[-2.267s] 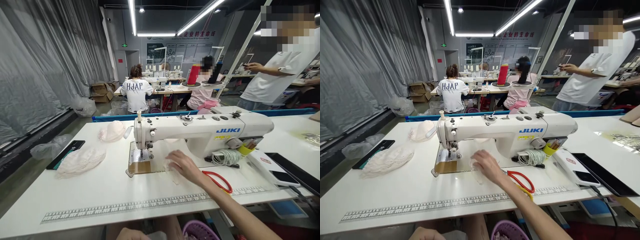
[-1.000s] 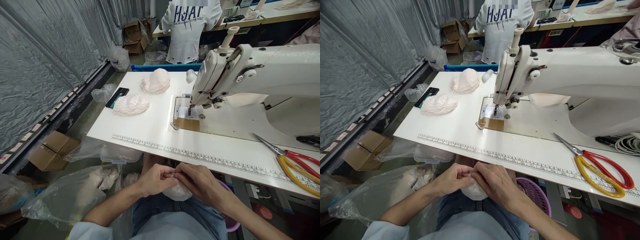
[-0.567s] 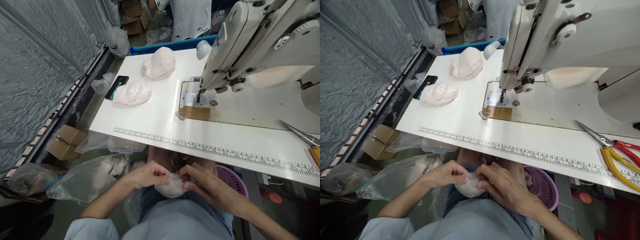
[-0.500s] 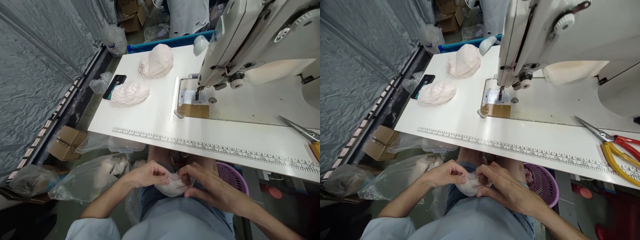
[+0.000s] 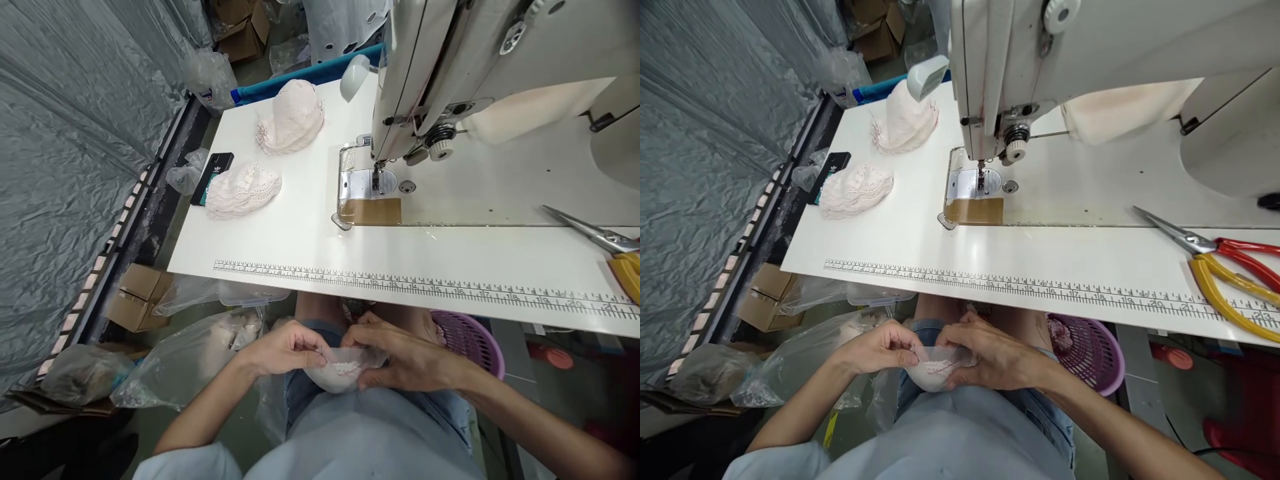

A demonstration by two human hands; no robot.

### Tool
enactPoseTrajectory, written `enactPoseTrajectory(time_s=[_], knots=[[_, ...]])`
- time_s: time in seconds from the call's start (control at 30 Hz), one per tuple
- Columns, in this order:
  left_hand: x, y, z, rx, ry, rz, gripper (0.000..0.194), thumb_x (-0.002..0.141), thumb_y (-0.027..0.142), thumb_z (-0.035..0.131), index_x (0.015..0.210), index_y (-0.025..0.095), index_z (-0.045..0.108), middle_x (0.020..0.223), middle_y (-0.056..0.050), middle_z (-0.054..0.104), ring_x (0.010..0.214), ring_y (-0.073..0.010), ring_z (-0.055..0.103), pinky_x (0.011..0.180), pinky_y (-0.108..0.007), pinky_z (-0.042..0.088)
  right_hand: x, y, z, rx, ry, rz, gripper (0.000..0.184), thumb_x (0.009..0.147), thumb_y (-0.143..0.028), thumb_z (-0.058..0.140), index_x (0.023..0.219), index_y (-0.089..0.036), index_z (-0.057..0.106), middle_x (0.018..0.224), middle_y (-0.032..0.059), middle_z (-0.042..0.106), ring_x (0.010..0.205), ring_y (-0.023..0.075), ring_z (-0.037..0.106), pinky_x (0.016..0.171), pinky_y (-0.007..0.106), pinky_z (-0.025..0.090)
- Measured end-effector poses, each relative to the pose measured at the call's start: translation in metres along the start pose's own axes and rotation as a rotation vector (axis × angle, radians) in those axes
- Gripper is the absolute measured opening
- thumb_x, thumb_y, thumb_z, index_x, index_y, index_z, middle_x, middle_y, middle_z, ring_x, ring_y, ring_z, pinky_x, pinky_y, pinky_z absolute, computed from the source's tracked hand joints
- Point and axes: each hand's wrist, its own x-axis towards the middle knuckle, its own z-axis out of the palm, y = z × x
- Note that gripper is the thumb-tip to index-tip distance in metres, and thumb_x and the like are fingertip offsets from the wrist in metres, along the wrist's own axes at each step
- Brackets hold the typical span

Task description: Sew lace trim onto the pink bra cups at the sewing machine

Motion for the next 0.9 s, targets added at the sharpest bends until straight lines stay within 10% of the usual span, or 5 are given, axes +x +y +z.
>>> enactPoseTrajectory(time_s=[0.5,0.9], knots=[[0.013,0.021,0.008,0.349,0.065,0.039,0.029,0.071,0.036,0.070,0.088,0.013,0.073,0.070,-0.002,0.069,0.062,-0.0116,0.056,0.054,-0.018,0.038,0.002,-0.004,-0.003,-0.046,0.023,-0.006,0.023,0.089,-0.032,0.050,0.075,-0.018,0.062,0.068,-0.0001,0.058,0.069,0.0155,0.051,0.064,0.027,0.038],[0.016,-0.003,0.000,0.006,0.138,-0.066,0.028,0.062,0.034,0.077,0.079,0.012,0.074,0.069,-0.006,0.070,0.062,-0.0124,0.059,0.059,-0.021,0.044,-0.007,-0.001,-0.005,-0.133,0.083,0.059,0.010,0.073,-0.025,0.070,0.074,-0.019,0.062,0.072,-0.0005,0.060,0.070,0.0176,0.056,0.061,0.025,0.038]])
